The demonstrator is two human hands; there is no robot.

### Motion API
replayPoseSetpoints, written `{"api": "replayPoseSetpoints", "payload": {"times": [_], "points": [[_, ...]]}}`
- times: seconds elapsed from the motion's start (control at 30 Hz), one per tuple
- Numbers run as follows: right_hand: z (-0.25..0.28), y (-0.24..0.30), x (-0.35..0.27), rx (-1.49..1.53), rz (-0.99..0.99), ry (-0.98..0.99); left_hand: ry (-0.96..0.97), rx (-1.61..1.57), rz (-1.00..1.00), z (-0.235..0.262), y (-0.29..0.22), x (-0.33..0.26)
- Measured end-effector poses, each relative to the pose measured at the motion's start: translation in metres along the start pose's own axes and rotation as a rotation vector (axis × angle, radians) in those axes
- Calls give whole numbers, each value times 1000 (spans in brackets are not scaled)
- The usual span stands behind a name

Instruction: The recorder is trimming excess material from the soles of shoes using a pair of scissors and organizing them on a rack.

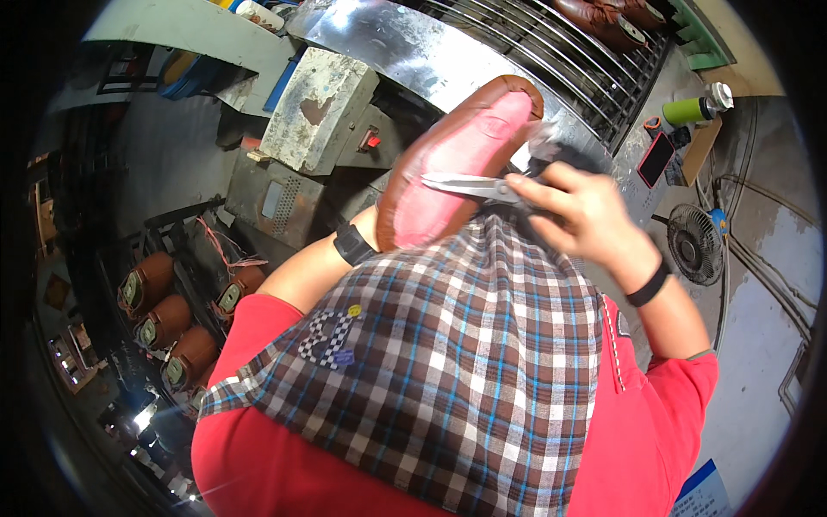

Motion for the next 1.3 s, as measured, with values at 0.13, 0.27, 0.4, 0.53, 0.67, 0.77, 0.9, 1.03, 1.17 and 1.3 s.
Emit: {"api": "replayPoseSetpoints", "payload": {"times": [0.13, 0.27, 0.4, 0.53, 0.67, 0.77, 0.9, 1.03, 1.17, 1.3], "points": [[-59, 6, 1, 579, -154, -348, 89, 31, 31, 16, 10, 2], [-5, 13, -2, -127, -76, -101, 279, -178, 113, 43, 12, 3], [12, 19, -2, -301, -17, -27, 279, -160, 95, 50, 9, 6], [31, 30, 7, -483, 65, 32, 16, 353, -170, 15, -1, 0], [40, 32, 17, -554, 123, 107, 285, 78, -85, 20, 1, 8], [12, 12, 3, -209, 41, 87, 487, -185, 5, 19, 8, 6], [-77, -16, -24, 666, -210, -308, -110, 23, 38, 30, 17, 7], [-36, -10, -2, 400, -168, -186, 314, -116, -27, 43, 16, 14], [10, 18, 12, -244, 52, -3, 365, -24, -93, 52, 19, 13], [25, 29, 18, -426, 112, 68, 400, -180, -87, 52, 20, 16]]}}
Point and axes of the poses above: each hand's wrist, its own x-axis towards the middle knuckle, its own z-axis out of the back of the hand, y = z × x, the point moved 3 cm from there along x, towards the middle knuckle, and after that the axes turned 11 degrees about z, right-handed, at the moved point
